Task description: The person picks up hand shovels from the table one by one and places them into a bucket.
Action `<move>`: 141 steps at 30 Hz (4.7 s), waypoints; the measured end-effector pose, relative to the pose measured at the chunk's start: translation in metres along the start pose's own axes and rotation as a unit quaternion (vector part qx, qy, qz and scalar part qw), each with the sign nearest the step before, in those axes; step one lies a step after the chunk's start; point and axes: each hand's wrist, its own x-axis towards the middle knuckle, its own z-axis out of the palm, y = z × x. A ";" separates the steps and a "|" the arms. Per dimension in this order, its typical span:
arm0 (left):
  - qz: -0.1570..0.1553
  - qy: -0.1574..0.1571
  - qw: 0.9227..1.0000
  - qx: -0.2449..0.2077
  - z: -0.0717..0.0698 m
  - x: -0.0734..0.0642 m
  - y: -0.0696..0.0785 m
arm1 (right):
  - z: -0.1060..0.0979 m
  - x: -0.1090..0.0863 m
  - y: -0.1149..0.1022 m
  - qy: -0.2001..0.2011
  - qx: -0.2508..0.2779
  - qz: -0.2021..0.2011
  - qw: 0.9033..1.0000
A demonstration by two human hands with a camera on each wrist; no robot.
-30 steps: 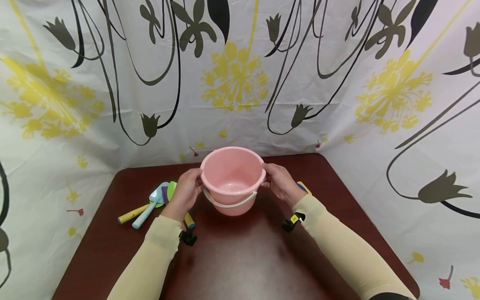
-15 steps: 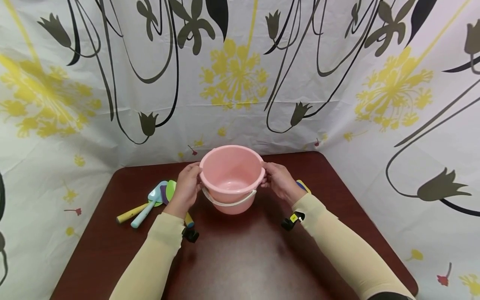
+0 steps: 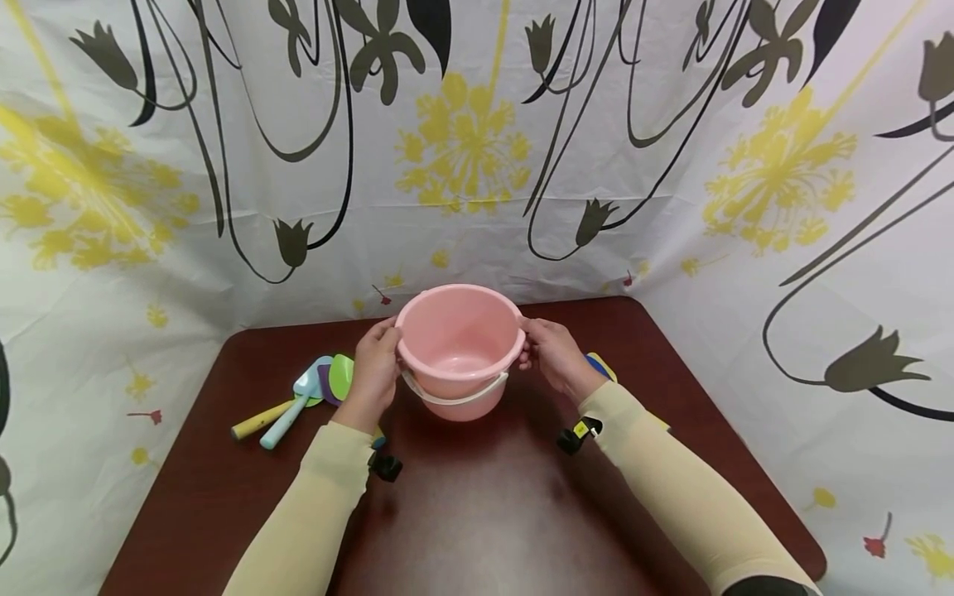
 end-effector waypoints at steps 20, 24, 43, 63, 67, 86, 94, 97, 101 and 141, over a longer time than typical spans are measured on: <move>0.008 0.010 1.000 0.020 -0.004 -0.001 0.001 | -0.029 -0.019 -0.015 0.021 -0.153 0.026 0.988; 0.007 0.005 1.000 0.017 -0.004 0.000 0.001 | -0.047 -0.029 -0.017 0.024 -0.175 0.028 0.984; 0.000 0.001 1.000 0.003 -0.003 0.001 0.003 | -0.109 -0.071 -0.005 0.039 -0.388 -0.009 0.921; 0.002 0.000 1.000 -0.003 -0.005 0.004 0.000 | -0.138 -0.075 0.031 0.046 -0.621 -0.033 0.782; 0.004 -0.002 1.000 -0.002 -0.005 0.003 0.001 | -0.138 -0.077 0.039 0.044 -0.663 -0.045 0.746; 0.010 -0.006 1.000 -0.009 -0.005 0.003 -0.002 | -0.141 -0.082 0.057 0.077 -0.712 -0.096 0.691; 0.007 -0.004 1.000 -0.006 -0.005 0.005 -0.004 | -0.142 -0.080 0.061 0.068 -0.720 -0.090 0.685; 0.010 -0.005 1.000 -0.009 -0.006 0.005 -0.004 | -0.143 -0.079 0.064 0.072 -0.727 -0.107 0.674; 0.012 -0.005 1.000 -0.013 -0.006 0.005 -0.004 | -0.141 -0.079 0.066 0.078 -0.735 -0.126 0.662; 0.009 -0.007 1.000 -0.028 -0.006 0.006 -0.005 | -0.146 -0.080 0.060 0.087 -0.615 -0.048 0.782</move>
